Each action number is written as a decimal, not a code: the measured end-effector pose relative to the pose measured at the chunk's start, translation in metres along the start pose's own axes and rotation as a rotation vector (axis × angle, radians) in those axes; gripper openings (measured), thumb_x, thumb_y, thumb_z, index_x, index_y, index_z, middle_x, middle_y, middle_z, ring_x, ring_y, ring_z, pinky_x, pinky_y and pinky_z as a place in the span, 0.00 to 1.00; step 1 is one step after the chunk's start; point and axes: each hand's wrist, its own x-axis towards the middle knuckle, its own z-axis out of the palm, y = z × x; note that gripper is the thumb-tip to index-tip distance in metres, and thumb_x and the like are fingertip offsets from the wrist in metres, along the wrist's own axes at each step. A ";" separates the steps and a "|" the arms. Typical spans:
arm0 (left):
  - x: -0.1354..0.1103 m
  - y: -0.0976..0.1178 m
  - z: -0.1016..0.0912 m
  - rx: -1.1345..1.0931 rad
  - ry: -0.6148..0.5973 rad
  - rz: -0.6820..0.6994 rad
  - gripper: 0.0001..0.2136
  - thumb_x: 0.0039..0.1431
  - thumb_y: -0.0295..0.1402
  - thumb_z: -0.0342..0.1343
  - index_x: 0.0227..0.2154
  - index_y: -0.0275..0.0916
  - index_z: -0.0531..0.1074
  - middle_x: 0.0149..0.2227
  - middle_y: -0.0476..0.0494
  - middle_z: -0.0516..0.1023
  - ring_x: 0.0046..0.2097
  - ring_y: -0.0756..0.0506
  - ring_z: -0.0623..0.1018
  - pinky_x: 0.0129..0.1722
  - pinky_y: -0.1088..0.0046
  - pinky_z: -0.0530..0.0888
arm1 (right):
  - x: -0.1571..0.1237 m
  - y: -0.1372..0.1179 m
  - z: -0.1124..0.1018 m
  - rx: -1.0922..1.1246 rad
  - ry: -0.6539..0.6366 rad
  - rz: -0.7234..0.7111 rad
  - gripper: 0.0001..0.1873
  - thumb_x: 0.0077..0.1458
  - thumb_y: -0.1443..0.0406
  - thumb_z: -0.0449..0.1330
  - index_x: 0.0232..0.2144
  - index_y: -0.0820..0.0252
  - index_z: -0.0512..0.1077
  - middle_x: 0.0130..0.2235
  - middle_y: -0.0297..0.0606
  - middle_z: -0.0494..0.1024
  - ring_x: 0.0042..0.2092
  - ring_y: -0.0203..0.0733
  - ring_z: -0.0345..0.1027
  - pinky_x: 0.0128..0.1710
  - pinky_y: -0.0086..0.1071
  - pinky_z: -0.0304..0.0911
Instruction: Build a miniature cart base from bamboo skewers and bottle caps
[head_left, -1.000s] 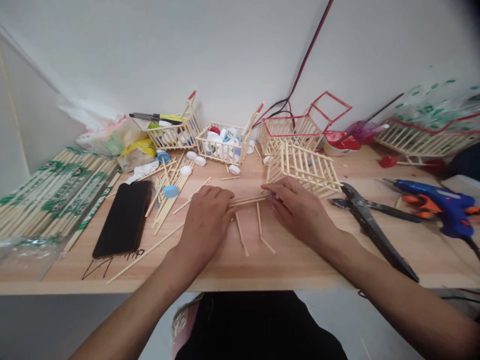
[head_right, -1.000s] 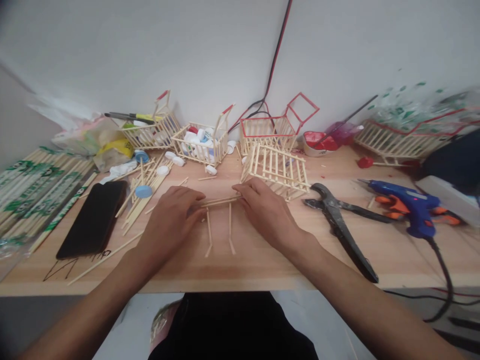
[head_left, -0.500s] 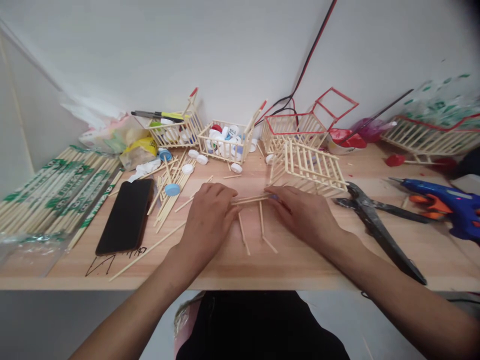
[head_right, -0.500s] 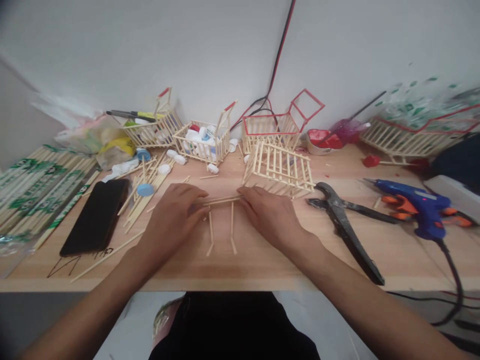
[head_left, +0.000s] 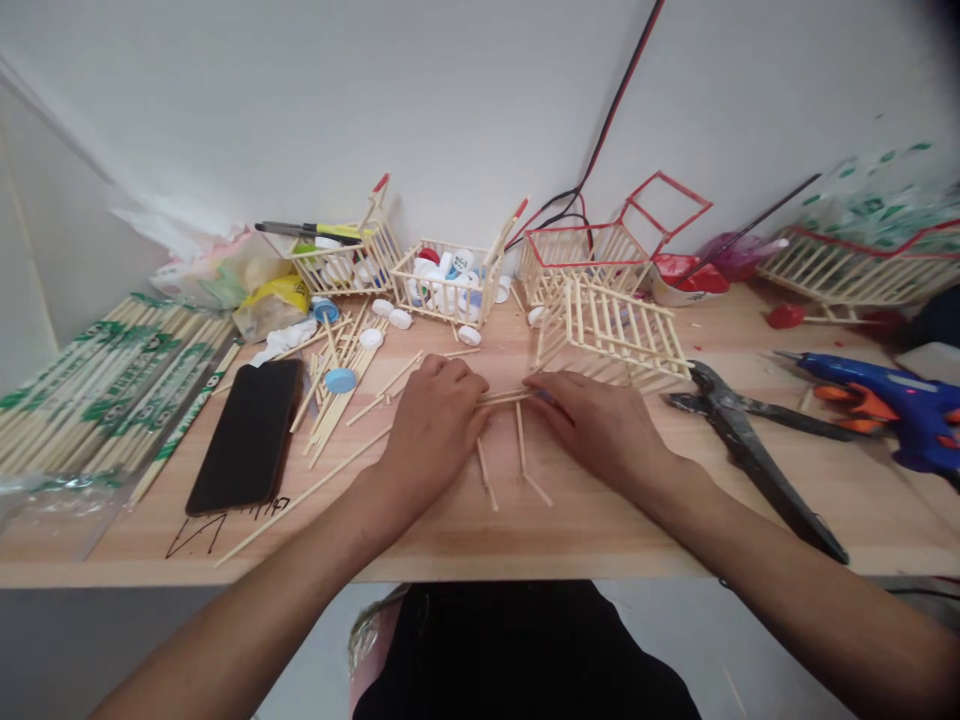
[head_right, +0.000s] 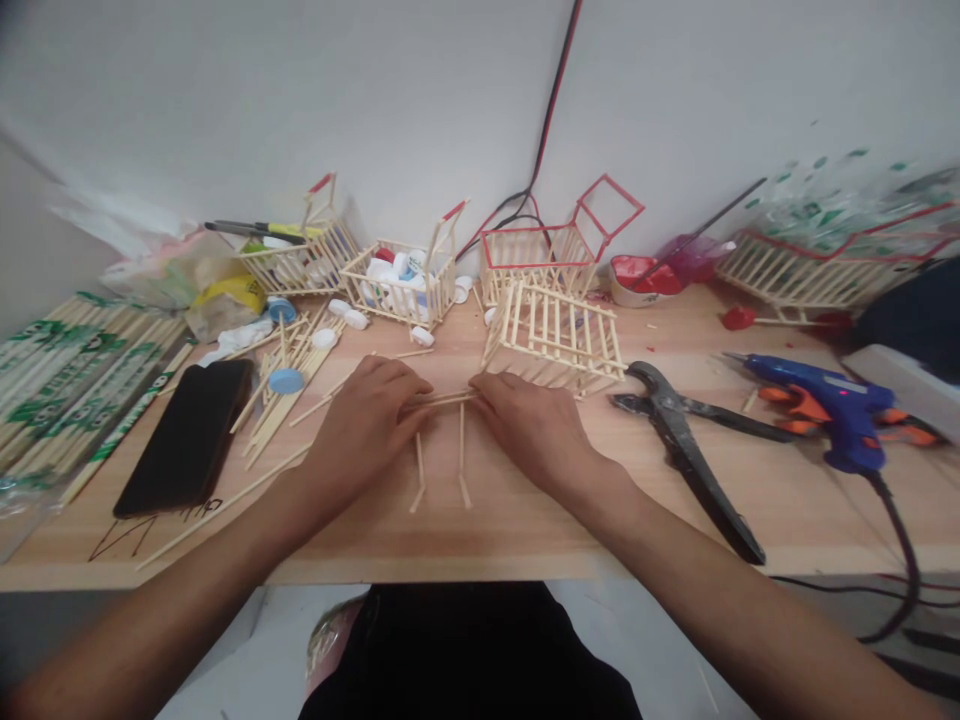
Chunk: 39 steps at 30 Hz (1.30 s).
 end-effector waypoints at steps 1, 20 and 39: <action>0.001 0.000 0.000 -0.001 -0.003 0.000 0.07 0.60 0.32 0.54 0.36 0.36 0.75 0.37 0.41 0.74 0.45 0.41 0.69 0.46 0.61 0.68 | 0.000 0.000 0.000 0.001 -0.001 0.001 0.13 0.62 0.62 0.52 0.46 0.58 0.72 0.42 0.40 0.79 0.41 0.44 0.74 0.37 0.33 0.63; 0.008 0.005 0.005 0.075 -0.017 0.043 0.10 0.62 0.29 0.51 0.32 0.37 0.78 0.33 0.42 0.75 0.43 0.40 0.66 0.43 0.62 0.66 | 0.001 0.001 0.000 0.002 -0.002 0.020 0.12 0.63 0.61 0.52 0.42 0.57 0.73 0.38 0.37 0.79 0.37 0.42 0.73 0.31 0.30 0.56; -0.001 0.001 -0.004 0.035 0.127 -0.004 0.09 0.60 0.29 0.54 0.41 0.38 0.76 0.40 0.43 0.77 0.47 0.41 0.68 0.45 0.60 0.66 | -0.010 0.009 0.003 0.090 0.111 -0.079 0.19 0.63 0.65 0.50 0.55 0.57 0.68 0.47 0.40 0.78 0.44 0.43 0.74 0.39 0.33 0.65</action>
